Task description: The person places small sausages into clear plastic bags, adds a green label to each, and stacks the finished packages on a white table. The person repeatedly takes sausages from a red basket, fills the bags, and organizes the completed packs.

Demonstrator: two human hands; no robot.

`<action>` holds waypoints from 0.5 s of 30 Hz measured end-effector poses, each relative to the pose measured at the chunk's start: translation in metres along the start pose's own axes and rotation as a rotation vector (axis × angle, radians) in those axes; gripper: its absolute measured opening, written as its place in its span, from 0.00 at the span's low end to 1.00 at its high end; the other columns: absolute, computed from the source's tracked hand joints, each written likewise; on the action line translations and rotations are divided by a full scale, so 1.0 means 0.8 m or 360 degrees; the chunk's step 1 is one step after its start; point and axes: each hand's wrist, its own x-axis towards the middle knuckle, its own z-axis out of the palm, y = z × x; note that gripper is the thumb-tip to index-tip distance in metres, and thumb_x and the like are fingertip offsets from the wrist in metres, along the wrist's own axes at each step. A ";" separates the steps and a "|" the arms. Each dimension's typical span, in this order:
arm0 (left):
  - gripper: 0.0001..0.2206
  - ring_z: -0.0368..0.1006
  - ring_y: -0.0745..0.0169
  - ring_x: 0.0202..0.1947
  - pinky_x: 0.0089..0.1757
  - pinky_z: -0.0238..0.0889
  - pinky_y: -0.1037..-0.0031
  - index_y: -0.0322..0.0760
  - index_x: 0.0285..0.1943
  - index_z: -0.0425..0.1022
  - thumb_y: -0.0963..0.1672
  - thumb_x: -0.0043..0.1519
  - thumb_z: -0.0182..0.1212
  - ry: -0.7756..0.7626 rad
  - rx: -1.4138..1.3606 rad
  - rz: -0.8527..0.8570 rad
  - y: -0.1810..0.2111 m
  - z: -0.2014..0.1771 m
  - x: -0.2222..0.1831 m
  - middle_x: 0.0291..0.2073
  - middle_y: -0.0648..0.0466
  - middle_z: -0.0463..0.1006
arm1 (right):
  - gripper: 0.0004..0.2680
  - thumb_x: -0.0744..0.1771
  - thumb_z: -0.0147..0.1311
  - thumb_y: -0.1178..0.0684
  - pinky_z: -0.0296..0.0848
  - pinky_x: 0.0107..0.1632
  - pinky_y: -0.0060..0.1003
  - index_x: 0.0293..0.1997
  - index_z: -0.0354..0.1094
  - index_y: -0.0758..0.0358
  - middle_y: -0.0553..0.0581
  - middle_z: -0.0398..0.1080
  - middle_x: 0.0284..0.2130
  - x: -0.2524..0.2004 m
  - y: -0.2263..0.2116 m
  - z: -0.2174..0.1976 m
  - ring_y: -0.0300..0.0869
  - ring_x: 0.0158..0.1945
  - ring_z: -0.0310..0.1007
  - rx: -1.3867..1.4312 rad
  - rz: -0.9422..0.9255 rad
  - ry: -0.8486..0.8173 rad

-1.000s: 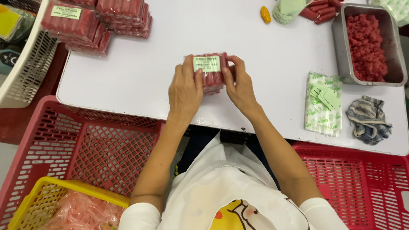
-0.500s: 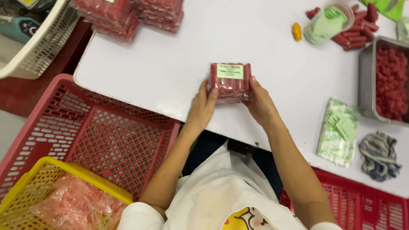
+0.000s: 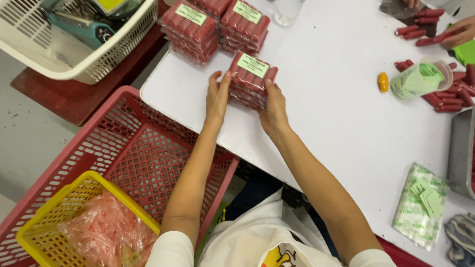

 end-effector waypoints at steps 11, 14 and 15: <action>0.35 0.28 0.33 0.79 0.73 0.22 0.51 0.25 0.81 0.35 0.52 0.76 0.45 0.0150 -0.0259 0.0633 -0.052 0.064 0.051 0.78 0.27 0.32 | 0.35 0.68 0.52 0.31 0.67 0.61 0.68 0.76 0.42 0.70 0.80 0.55 0.67 0.091 0.040 0.069 0.69 0.68 0.61 -0.0347 -0.0184 0.0014; 0.40 0.28 0.27 0.79 0.74 0.24 0.46 0.22 0.80 0.28 0.48 0.74 0.56 0.0142 -0.0308 0.0627 -0.047 0.060 0.066 0.77 0.22 0.28 | 0.32 0.68 0.50 0.29 0.69 0.58 0.66 0.73 0.50 0.66 0.74 0.60 0.63 0.091 0.058 0.044 0.63 0.65 0.64 -0.0301 -0.0093 -0.0030; 0.41 0.28 0.32 0.80 0.75 0.24 0.48 0.26 0.81 0.27 0.49 0.77 0.58 0.0191 -0.0241 0.0591 -0.048 0.061 0.068 0.78 0.26 0.28 | 0.30 0.68 0.49 0.27 0.72 0.55 0.65 0.71 0.56 0.62 0.70 0.64 0.60 0.095 0.059 0.030 0.60 0.62 0.67 -0.0297 0.0023 -0.0174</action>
